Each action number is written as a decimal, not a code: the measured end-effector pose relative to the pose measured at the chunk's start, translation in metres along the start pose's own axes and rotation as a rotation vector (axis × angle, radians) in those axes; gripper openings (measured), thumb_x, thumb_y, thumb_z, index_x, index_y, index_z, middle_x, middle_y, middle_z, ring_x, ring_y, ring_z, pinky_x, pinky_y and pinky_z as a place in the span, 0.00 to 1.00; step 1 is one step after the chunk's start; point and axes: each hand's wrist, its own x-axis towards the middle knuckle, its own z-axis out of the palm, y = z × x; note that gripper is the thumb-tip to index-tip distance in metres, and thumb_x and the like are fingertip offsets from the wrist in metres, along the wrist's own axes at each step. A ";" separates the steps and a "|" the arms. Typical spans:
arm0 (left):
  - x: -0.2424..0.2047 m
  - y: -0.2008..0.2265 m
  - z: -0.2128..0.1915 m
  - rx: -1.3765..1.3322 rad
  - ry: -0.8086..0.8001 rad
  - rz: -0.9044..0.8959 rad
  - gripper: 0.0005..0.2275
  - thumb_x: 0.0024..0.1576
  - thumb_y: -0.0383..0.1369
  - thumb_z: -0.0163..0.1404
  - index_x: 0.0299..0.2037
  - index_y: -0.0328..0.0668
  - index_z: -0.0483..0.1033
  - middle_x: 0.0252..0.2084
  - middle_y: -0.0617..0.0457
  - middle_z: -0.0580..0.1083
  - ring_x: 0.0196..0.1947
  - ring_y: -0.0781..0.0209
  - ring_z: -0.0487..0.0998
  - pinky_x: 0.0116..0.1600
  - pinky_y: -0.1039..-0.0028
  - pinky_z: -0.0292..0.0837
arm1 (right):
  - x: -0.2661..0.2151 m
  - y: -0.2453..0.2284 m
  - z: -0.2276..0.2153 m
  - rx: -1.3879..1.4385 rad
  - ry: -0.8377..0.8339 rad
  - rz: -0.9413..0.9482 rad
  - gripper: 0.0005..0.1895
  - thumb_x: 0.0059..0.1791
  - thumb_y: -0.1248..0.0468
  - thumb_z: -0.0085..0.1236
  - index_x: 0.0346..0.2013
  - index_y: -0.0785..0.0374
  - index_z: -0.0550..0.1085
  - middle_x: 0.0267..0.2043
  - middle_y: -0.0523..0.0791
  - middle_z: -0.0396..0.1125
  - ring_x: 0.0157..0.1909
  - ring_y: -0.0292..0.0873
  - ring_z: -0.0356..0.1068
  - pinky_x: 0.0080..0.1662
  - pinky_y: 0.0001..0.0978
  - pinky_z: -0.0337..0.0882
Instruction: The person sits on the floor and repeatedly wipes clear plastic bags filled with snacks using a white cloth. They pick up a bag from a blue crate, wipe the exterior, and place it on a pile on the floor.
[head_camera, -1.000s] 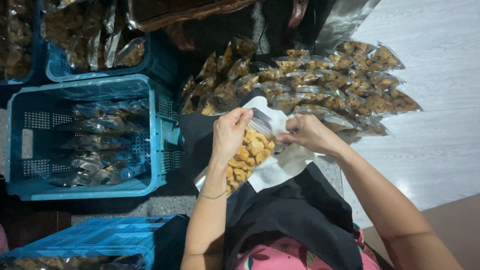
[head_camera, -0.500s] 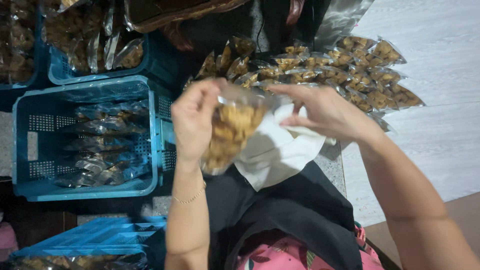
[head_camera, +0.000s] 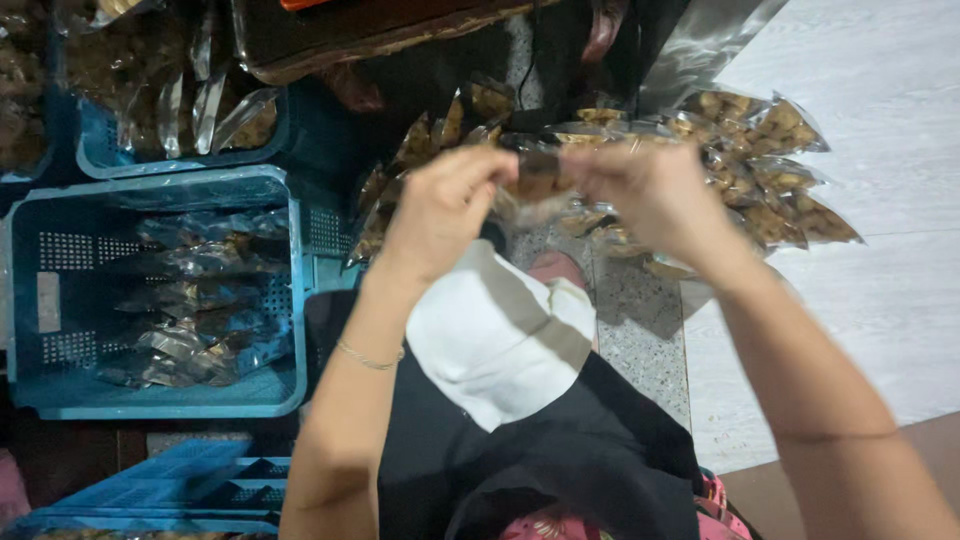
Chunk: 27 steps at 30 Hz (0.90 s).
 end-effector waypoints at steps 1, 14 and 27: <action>-0.008 -0.013 0.013 0.019 -0.042 -0.056 0.09 0.58 0.21 0.52 0.46 0.40 0.78 0.45 0.46 0.80 0.45 0.51 0.82 0.51 0.66 0.79 | -0.007 0.015 0.019 0.031 -0.008 0.029 0.13 0.54 0.67 0.57 0.52 0.65 0.80 0.44 0.51 0.77 0.32 0.45 0.79 0.33 0.32 0.78; -0.075 -0.216 0.106 0.027 -0.336 -0.513 0.15 0.52 0.27 0.58 0.49 0.38 0.78 0.48 0.36 0.77 0.50 0.37 0.78 0.53 0.58 0.73 | 0.001 0.164 0.285 0.185 0.119 0.262 0.17 0.51 0.72 0.50 0.52 0.62 0.78 0.43 0.60 0.74 0.44 0.61 0.75 0.46 0.48 0.73; -0.222 -0.246 -0.181 0.097 0.616 -0.760 0.11 0.65 0.36 0.52 0.45 0.36 0.82 0.35 0.46 0.81 0.33 0.60 0.84 0.39 0.70 0.80 | 0.011 0.076 0.212 0.071 -0.087 0.235 0.16 0.52 0.69 0.51 0.53 0.66 0.76 0.50 0.56 0.73 0.50 0.57 0.75 0.51 0.44 0.72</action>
